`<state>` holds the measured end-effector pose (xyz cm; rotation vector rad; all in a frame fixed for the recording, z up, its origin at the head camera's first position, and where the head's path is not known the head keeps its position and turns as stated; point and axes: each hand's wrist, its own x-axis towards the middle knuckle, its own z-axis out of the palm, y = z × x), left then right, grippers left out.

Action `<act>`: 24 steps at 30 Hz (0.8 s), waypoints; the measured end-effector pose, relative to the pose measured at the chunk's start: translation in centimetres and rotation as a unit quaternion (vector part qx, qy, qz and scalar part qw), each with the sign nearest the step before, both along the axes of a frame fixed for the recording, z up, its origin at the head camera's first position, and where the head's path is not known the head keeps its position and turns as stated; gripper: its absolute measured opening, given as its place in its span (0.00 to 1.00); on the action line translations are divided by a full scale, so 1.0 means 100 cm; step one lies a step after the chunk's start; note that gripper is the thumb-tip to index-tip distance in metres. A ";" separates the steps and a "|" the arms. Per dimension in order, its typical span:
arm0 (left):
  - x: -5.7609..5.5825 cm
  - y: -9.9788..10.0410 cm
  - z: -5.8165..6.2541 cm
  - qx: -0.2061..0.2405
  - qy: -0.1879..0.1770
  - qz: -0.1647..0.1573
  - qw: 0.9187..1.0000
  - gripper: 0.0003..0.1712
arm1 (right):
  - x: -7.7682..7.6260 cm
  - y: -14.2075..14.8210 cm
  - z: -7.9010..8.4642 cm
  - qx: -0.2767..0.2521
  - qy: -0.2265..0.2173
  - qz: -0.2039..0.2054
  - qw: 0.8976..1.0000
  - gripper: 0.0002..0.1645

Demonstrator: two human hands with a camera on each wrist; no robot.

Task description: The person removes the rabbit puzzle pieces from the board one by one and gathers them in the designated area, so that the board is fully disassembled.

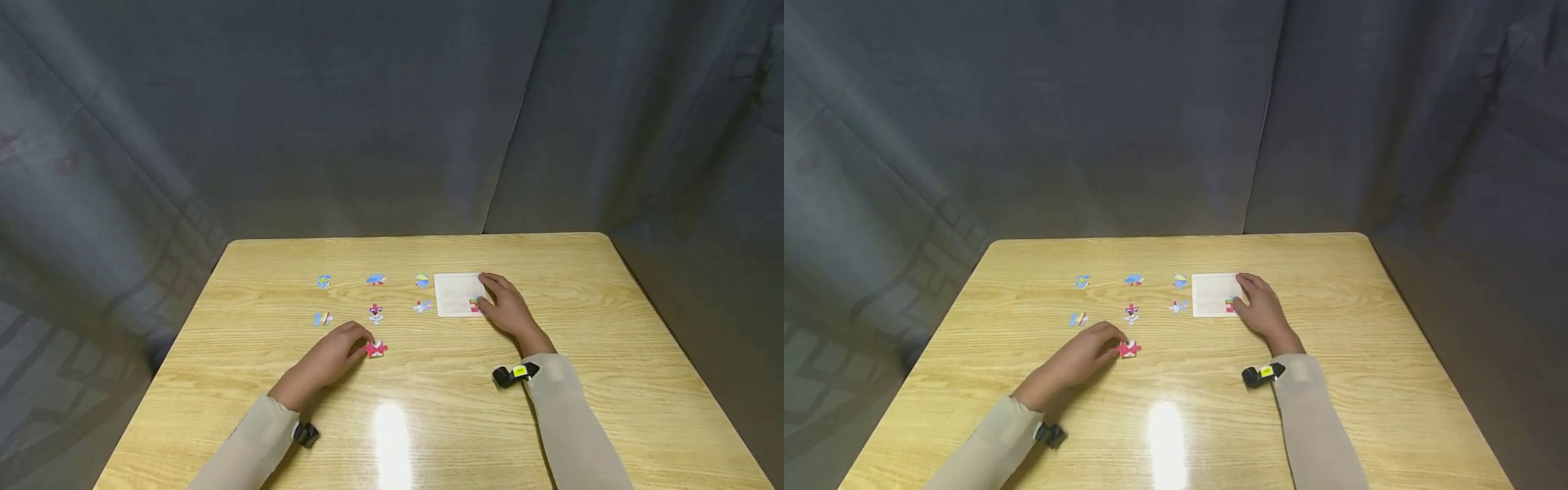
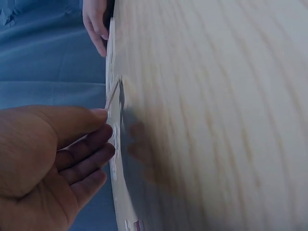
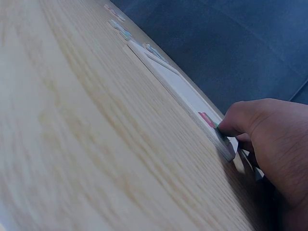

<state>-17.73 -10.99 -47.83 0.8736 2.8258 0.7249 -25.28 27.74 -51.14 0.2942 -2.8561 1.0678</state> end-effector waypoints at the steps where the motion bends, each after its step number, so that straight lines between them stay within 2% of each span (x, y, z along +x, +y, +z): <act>1: 0.000 0.000 0.000 0.001 0.000 -0.003 1.000 0.11 | 0.000 0.000 0.000 0.001 0.000 -0.001 1.000 0.35; 10: -0.001 0.000 0.002 -0.034 0.007 -0.024 0.999 0.10 | -0.001 0.000 0.000 0.006 -0.001 -0.002 1.000 0.35; 16: -0.002 0.002 0.000 -0.055 0.021 -0.022 0.998 0.10 | 0.000 -0.001 0.001 0.004 0.000 0.002 1.000 0.35; 24: -0.003 0.001 -0.002 -0.058 0.034 -0.023 0.997 0.10 | 0.001 -0.002 0.002 0.003 0.003 -0.001 1.000 0.35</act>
